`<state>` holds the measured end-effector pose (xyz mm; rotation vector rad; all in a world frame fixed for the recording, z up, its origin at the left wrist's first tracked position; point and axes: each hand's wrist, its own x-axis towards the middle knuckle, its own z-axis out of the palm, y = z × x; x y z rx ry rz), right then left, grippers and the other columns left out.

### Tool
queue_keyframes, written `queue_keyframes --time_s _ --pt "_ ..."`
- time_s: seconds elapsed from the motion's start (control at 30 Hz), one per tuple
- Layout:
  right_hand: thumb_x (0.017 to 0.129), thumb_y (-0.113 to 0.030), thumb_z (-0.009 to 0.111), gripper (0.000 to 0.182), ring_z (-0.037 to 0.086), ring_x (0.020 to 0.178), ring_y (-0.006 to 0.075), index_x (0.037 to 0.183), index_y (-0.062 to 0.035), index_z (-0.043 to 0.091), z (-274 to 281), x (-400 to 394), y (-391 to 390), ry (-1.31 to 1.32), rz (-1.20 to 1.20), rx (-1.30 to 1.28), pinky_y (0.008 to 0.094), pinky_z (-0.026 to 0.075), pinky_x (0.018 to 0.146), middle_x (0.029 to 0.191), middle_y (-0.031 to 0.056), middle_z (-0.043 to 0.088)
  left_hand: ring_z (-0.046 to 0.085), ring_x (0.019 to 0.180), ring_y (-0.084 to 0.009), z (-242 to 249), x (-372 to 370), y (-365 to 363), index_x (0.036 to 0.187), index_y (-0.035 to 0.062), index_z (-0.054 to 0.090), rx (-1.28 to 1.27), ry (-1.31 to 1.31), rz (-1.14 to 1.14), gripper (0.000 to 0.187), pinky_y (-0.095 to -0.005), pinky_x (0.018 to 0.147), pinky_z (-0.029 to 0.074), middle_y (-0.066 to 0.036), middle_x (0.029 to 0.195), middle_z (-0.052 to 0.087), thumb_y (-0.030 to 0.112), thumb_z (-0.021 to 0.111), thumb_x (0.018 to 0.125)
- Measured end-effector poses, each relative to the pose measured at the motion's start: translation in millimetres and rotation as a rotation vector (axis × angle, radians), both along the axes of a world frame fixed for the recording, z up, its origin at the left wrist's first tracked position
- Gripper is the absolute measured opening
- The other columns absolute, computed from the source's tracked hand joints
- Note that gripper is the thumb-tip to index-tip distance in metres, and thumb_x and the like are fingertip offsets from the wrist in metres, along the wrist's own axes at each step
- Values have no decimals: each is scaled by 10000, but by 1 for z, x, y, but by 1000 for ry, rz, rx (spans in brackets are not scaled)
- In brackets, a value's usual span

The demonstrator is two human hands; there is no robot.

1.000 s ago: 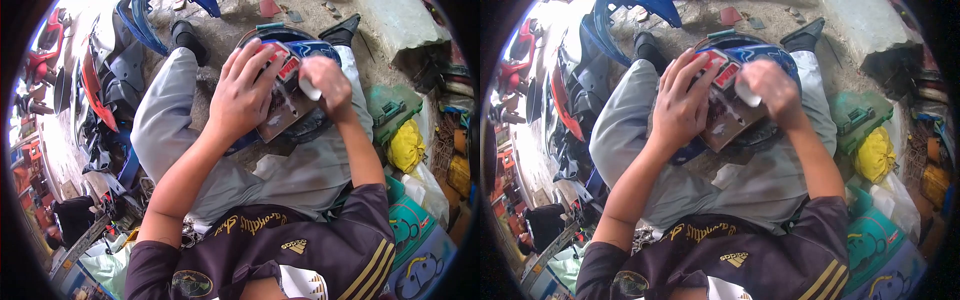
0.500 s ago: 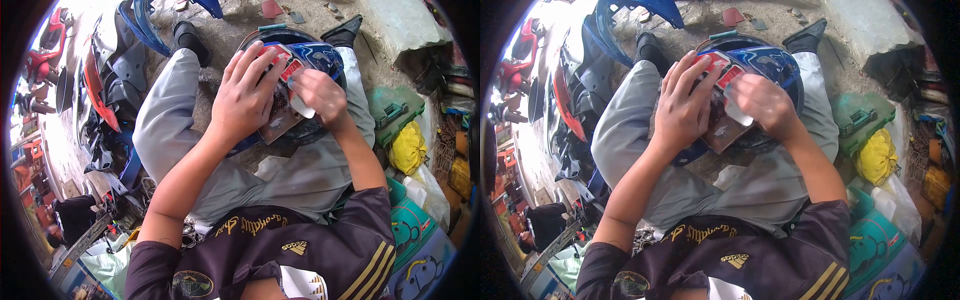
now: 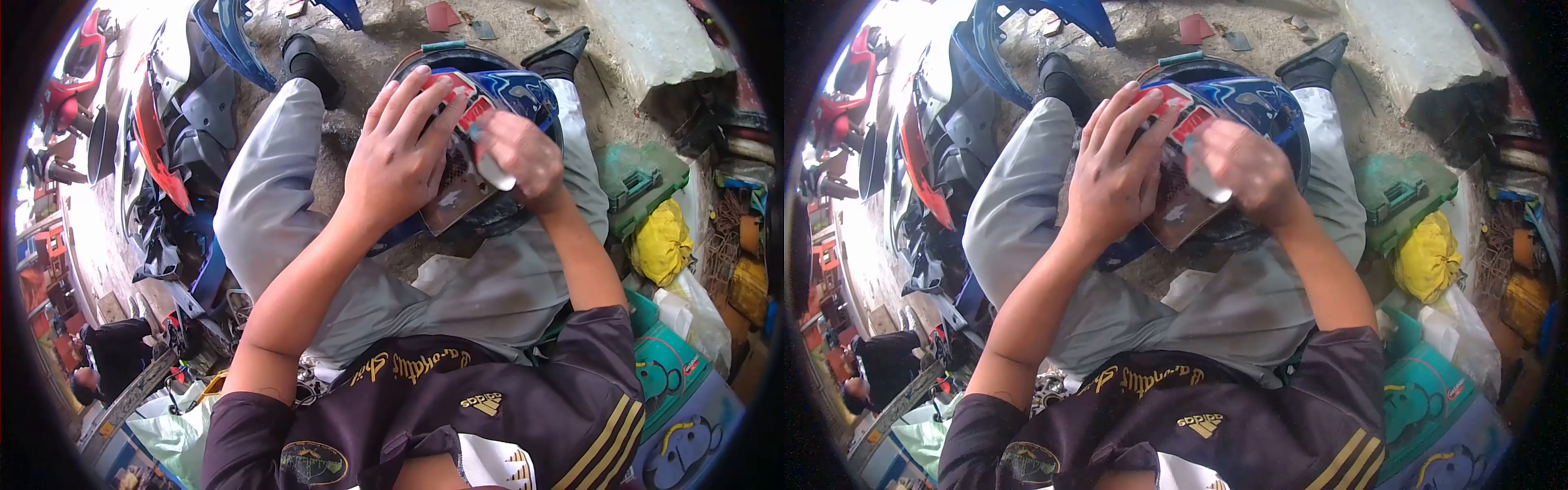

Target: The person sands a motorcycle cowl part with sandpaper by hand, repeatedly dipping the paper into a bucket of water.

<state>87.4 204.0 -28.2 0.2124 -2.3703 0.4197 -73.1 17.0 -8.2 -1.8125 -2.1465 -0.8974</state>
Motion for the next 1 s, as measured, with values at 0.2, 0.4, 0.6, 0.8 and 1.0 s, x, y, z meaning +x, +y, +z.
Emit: queue_keyframes --time_s 0.2,0.4,0.6,0.8,1.0 --pt "861 -1 773 281 777 1122 382 1140 19 747 2 -1 -7 -1 61 1 463 643 1000 1163 203 788 502 1508 -360 1 0 -1 1453 101 677 6 -10 0 616 -543 1259 391 -118 1520 602 114 748 842" --pt "892 -30 760 231 777 1126 384 1119 13 742 -10 2 -2 27 36 58 472 653 987 1176 195 788 504 1506 -359 0 1 -2 1459 105 675 -3 -3 0 627 -547 1257 392 -119 1527 600 122 755 838" --pt "896 -42 725 241 775 1130 375 1127 12 768 -8 -2 5 17 -46 26 469 652 986 1179 185 794 507 1504 -360 -1 -1 0 1463 108 673 2 12 2 630 -547 1259 389 -121 1528 600 127 758 840" --pt "843 -47 745 194 777 1125 345 1031 0 767 -9 3 17 22 -141 108 448 639 989 1145 159 793 500 1509 -360 -2 0 1 1454 105 676 1 6 2 629 -550 1259 388 -118 1534 596 132 764 832" --pt "843 -7 794 265 772 1094 363 1106 17 771 -10 2 16 24 -97 39 457 644 971 1142 179 794 500 1509 -358 0 3 -1 1449 109 684 -10 4 6 620 -549 1261 387 -115 1534 596 122 761 834"
